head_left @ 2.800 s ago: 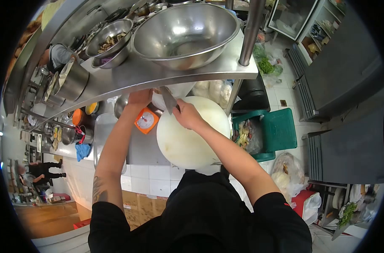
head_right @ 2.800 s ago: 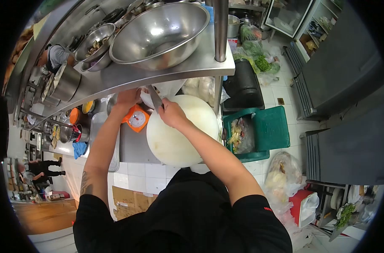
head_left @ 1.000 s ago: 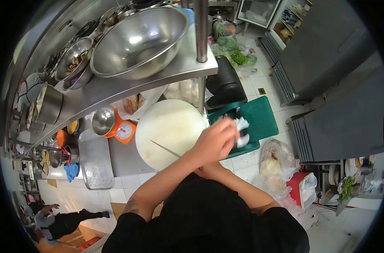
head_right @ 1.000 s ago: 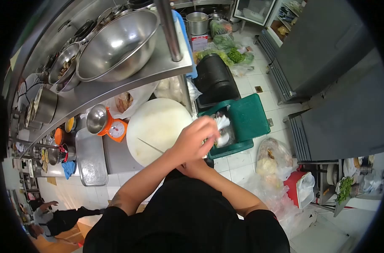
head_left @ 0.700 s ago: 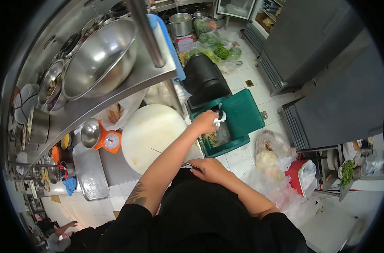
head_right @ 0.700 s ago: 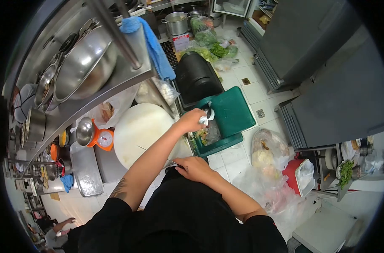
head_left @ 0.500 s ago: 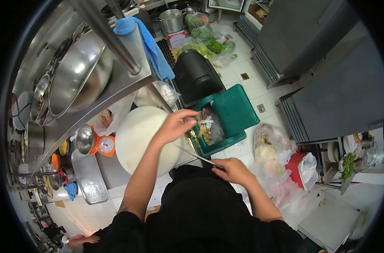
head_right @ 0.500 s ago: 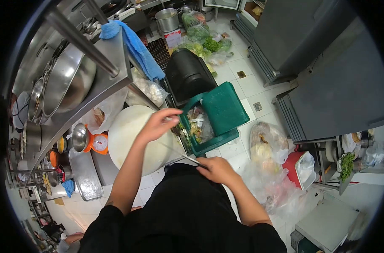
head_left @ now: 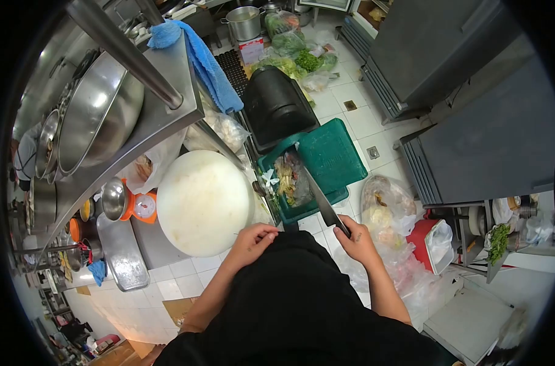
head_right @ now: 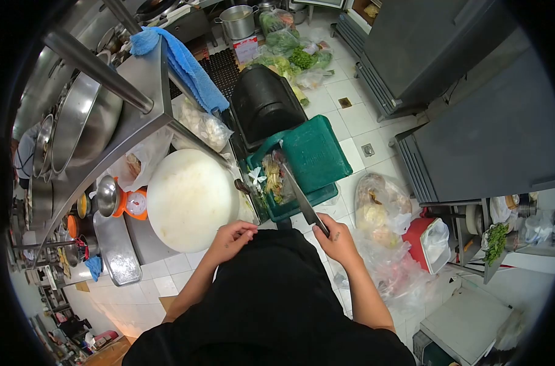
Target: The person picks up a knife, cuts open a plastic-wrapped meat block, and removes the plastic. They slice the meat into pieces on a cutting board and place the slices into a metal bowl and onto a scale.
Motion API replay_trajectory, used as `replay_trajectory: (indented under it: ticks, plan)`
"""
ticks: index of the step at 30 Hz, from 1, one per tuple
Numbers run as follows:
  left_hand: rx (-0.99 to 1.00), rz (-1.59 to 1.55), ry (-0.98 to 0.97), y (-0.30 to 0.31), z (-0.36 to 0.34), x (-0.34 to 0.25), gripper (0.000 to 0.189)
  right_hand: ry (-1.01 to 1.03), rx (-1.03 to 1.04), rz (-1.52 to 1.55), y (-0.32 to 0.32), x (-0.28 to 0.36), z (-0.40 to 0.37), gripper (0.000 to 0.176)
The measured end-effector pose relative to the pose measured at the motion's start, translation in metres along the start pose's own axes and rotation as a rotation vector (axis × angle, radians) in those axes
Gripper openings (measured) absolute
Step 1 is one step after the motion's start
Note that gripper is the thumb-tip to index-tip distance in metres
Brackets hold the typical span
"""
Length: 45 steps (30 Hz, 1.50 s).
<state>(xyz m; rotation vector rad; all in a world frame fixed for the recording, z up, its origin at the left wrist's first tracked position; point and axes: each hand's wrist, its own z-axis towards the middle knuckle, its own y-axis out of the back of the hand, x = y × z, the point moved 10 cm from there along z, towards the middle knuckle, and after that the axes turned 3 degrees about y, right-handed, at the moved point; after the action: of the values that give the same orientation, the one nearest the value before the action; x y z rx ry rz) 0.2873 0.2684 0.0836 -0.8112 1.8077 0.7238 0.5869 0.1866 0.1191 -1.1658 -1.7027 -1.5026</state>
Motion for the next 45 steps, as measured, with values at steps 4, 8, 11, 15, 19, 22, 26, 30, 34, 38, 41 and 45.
replay_trajectory:
  ticks: [4,8,11,15,19,22,26,30,34,38,41,45]
  plan:
    - [0.002,0.087,-0.074,0.006,-0.002,-0.010,0.021,0.028,0.068,0.075,-0.036,-0.013,0.019,0.044]
    - [-0.013,0.089,-0.014,0.030,-0.002,0.013,0.022,-0.335,0.242,0.454,-0.118,-0.050,0.063,0.054]
    - [-0.006,0.137,0.008,0.041,-0.011,0.000,0.022,-0.403,0.286,0.458,-0.173,-0.075,0.106,0.061]
    - [-0.020,0.135,0.023,0.058,-0.029,0.003,0.023,-0.523,0.325,0.406,-0.220,-0.104,0.132,0.067]
    - [-0.077,0.101,0.048,0.073,-0.050,0.025,0.024,-0.581,0.313,0.434,-0.253,-0.122,0.146,0.068]
    - [-0.106,0.050,0.087,0.078,-0.067,0.037,0.024,-0.573,0.069,0.557,-0.245,-0.125,0.140,0.065]
    - [-0.190,-0.008,0.166,0.088,-0.086,0.056,0.023,-0.462,-0.094,0.506,-0.205,-0.109,0.102,0.065]
    - [-0.206,-0.039,0.165,0.086,-0.080,0.066,0.023,-0.436,-0.078,0.430,-0.191,-0.114,0.081,0.055]
    - [-0.138,-0.010,0.122,0.075,-0.059,0.045,0.023,-0.275,-0.078,0.198,-0.158,-0.084,0.072,0.052]
    - [-0.085,-0.191,0.147,0.052,-0.022,0.022,0.027,0.078,-0.166,0.253,-0.086,-0.018,0.035,0.050]
    - [0.015,-0.222,0.163,0.018,0.011,0.005,0.030,0.248,-0.290,0.156,-0.043,0.013,0.009,0.047]
    - [0.216,-0.065,0.119,-0.027,0.035,-0.024,0.033,0.228,-0.335,0.180,-0.024,0.043,-0.004,0.039]
